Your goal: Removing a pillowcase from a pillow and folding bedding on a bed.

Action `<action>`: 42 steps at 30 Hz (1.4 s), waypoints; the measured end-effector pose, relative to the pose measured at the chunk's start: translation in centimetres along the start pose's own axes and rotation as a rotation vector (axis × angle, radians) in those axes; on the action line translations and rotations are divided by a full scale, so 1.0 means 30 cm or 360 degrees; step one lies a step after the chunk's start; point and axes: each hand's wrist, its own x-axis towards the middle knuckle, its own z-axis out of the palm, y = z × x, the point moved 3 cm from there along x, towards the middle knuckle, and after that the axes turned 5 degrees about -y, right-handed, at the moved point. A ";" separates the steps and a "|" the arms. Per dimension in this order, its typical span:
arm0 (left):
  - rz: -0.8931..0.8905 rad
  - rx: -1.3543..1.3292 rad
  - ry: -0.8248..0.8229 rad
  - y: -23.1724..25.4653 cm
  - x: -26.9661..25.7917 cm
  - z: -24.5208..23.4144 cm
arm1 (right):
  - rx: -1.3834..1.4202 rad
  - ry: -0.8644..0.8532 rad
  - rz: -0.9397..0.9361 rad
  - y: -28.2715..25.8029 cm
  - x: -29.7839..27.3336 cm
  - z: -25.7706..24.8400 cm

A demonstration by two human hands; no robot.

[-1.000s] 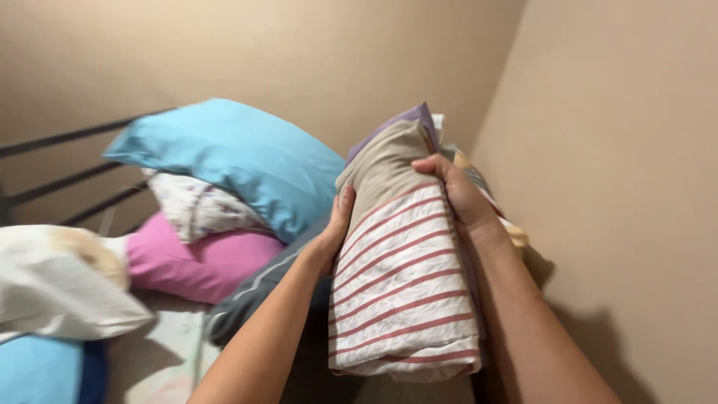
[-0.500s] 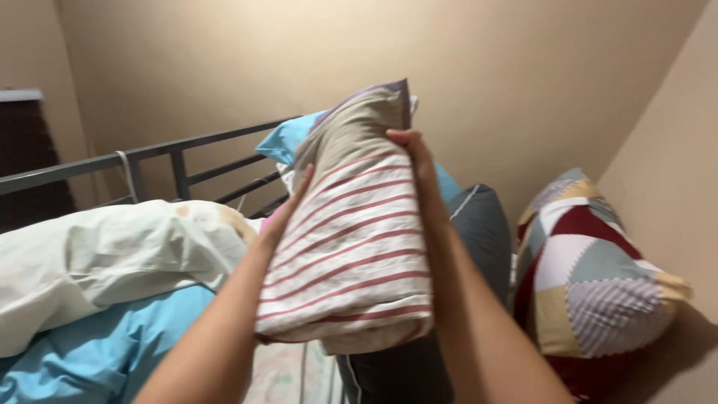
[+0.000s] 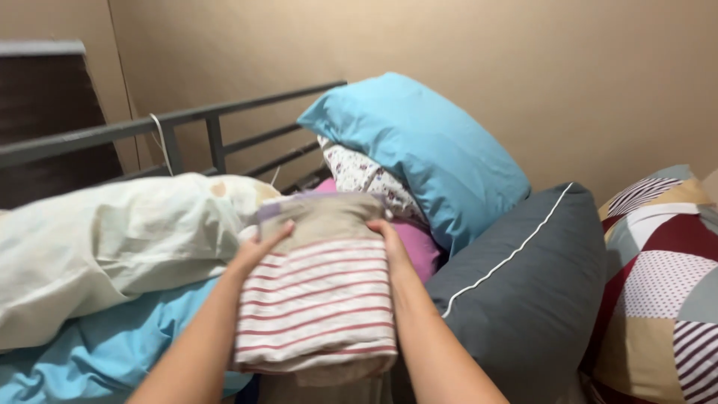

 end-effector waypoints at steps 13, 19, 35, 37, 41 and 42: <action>-0.0134 0.0559 0.0307 -0.479 -0.094 0.324 | -0.2055 0.0916 0.0413 0.343 0.095 -0.433; -0.0012 0.0554 0.0318 -0.256 -0.182 0.324 | -0.2471 0.1223 0.0054 0.224 -0.082 -0.152; 0.0051 -0.0509 -0.0432 0.354 -0.076 0.340 | -0.1296 0.0593 -0.1529 -0.254 -0.172 -0.062; -0.0082 -0.0664 -0.0514 0.581 -0.198 0.379 | -0.1080 0.0548 -0.1544 -0.382 -0.283 0.012; -0.0125 -0.0420 -0.0870 0.889 -0.395 0.505 | -0.0694 0.0130 -0.1894 -0.589 -0.504 0.055; -0.0148 -0.0297 -0.0860 0.937 -0.438 0.539 | -0.0500 -0.0082 -0.1949 -0.623 -0.556 0.041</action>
